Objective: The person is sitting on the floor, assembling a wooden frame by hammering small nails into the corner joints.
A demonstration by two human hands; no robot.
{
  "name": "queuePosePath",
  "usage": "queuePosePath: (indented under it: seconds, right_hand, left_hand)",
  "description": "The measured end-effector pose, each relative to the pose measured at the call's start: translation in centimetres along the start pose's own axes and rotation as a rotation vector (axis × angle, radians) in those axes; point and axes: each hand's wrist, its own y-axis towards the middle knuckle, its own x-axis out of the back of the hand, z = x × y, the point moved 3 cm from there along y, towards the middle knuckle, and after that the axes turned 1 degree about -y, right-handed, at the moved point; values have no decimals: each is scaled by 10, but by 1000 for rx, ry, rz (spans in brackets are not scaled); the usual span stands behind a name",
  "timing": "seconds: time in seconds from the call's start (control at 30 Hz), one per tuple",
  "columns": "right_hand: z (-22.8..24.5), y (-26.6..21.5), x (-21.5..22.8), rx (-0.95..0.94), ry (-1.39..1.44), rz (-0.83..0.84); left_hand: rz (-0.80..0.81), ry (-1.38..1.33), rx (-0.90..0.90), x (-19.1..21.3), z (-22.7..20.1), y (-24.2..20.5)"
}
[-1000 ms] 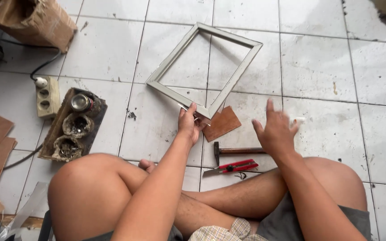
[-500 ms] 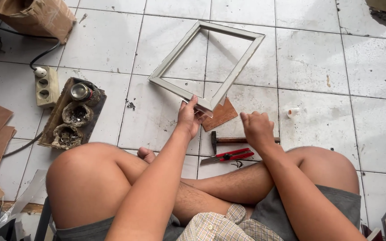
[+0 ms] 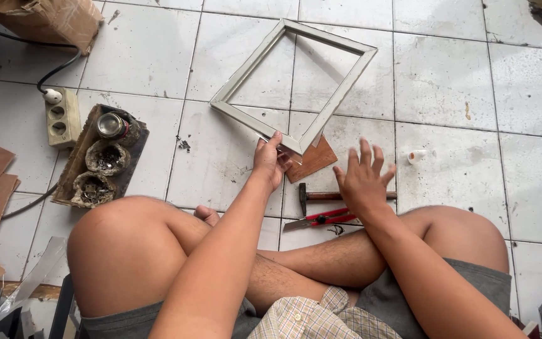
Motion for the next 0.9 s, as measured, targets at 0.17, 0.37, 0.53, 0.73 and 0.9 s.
queuePosePath:
  seconds: [0.17, 0.37, 0.53, 0.73, 0.9]
  right_hand:
    - [20, 0, 11, 274, 161, -503]
    - [47, 1, 1, 388, -34, 51]
    - [19, 23, 11, 67, 76, 11]
    - [-5, 38, -8, -11, 383, -450]
    - [23, 21, -12, 106, 322, -392]
  left_hand:
    - [0, -27, -7, -3, -1, -4]
    - [-12, -27, 22, -8, -10, -15]
    - [-25, -30, 30, -3, -8, -12]
    - [-5, -27, 26, -3, -13, -9]
    - [-6, -15, 28, -2, -15, -16]
